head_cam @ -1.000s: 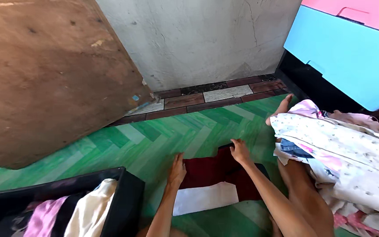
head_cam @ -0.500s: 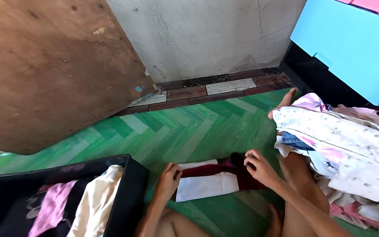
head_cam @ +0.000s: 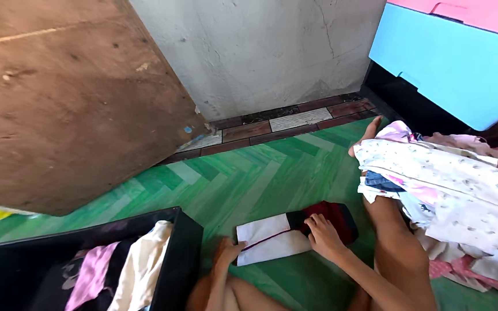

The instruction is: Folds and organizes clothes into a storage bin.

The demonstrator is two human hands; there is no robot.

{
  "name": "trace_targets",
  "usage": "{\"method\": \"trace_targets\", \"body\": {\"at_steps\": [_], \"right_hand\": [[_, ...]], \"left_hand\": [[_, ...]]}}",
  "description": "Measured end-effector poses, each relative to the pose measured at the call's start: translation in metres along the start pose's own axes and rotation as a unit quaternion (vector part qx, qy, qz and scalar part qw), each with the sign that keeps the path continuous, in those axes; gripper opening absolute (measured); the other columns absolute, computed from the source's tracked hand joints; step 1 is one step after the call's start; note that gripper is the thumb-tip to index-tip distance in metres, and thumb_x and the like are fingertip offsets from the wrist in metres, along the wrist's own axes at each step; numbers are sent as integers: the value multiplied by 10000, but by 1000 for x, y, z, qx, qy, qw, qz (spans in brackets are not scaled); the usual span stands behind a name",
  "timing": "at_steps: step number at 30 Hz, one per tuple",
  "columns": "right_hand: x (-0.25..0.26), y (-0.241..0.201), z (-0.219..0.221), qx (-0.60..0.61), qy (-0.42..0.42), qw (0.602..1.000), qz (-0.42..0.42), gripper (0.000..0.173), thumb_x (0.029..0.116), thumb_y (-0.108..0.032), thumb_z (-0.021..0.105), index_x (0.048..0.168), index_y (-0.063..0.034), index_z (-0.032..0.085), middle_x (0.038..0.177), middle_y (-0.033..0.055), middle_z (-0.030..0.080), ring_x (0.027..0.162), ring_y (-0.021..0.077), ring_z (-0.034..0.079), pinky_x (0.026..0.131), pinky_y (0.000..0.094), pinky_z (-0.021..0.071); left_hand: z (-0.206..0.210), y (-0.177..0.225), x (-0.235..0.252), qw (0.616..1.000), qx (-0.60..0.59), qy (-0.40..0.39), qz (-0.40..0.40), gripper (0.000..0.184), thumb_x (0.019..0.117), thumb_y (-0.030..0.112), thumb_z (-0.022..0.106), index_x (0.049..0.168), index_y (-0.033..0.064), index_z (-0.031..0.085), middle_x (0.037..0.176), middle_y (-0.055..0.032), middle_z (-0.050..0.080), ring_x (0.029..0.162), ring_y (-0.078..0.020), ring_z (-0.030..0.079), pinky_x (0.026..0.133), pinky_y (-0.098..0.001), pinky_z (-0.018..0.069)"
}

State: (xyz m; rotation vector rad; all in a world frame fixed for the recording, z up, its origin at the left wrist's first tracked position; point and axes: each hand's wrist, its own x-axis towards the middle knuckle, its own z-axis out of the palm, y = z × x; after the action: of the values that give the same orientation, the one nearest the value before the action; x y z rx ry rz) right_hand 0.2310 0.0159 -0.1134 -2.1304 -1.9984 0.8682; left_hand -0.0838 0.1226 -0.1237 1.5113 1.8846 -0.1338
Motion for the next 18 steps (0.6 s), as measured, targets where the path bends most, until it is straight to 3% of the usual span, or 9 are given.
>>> {"method": "trace_targets", "body": {"at_steps": [3,7,10,12,15,18], "right_hand": [[2,-5,17,-5,-24,999,32,463,963,-155,625,1403,-21,570,1504,223,468,1424,416,402,1116,595,371],[-5,-37,26,158,115,980,-22,568,919,-68,608,1476,-15,512,1523,218,475,1428,373,434,1163,508,388],[1,-64,31,349,68,934,-23,608,979,-8,502,1563,32,339,1554,256,421,1417,348,466,1169,441,405],[13,-72,37,391,25,920,16,638,997,-27,501,1583,52,262,1555,286,398,1422,367,451,1181,446,381],[26,-70,54,450,-1,892,37,627,1015,-62,527,1575,61,273,1518,291,454,1407,366,478,1185,457,383],[17,-58,42,526,-40,849,13,526,1059,-98,445,1560,24,341,1467,279,512,1333,355,547,1124,482,437]], "left_hand": [[6,-6,8,1000,-1,-11,17,479,895,363,782,1071,-77,713,1109,-299,682,1105,-435,641,975,-621,474],[2,-1,-1,996,-60,17,70,340,900,259,769,1009,-58,706,1004,-257,684,994,-388,648,899,-594,490],[-2,6,-22,976,-171,41,129,222,901,152,745,935,-51,661,873,-175,639,836,-269,606,784,-487,501],[-9,13,-40,960,-227,42,161,151,897,112,721,934,-27,678,851,-123,652,802,-207,623,761,-433,526],[-16,24,-56,943,-245,52,220,125,859,146,705,915,35,713,806,-43,691,757,-130,666,718,-360,560],[-19,53,-71,931,-260,42,253,102,855,139,682,908,55,706,792,-1,682,737,-78,658,692,-300,556]]}}
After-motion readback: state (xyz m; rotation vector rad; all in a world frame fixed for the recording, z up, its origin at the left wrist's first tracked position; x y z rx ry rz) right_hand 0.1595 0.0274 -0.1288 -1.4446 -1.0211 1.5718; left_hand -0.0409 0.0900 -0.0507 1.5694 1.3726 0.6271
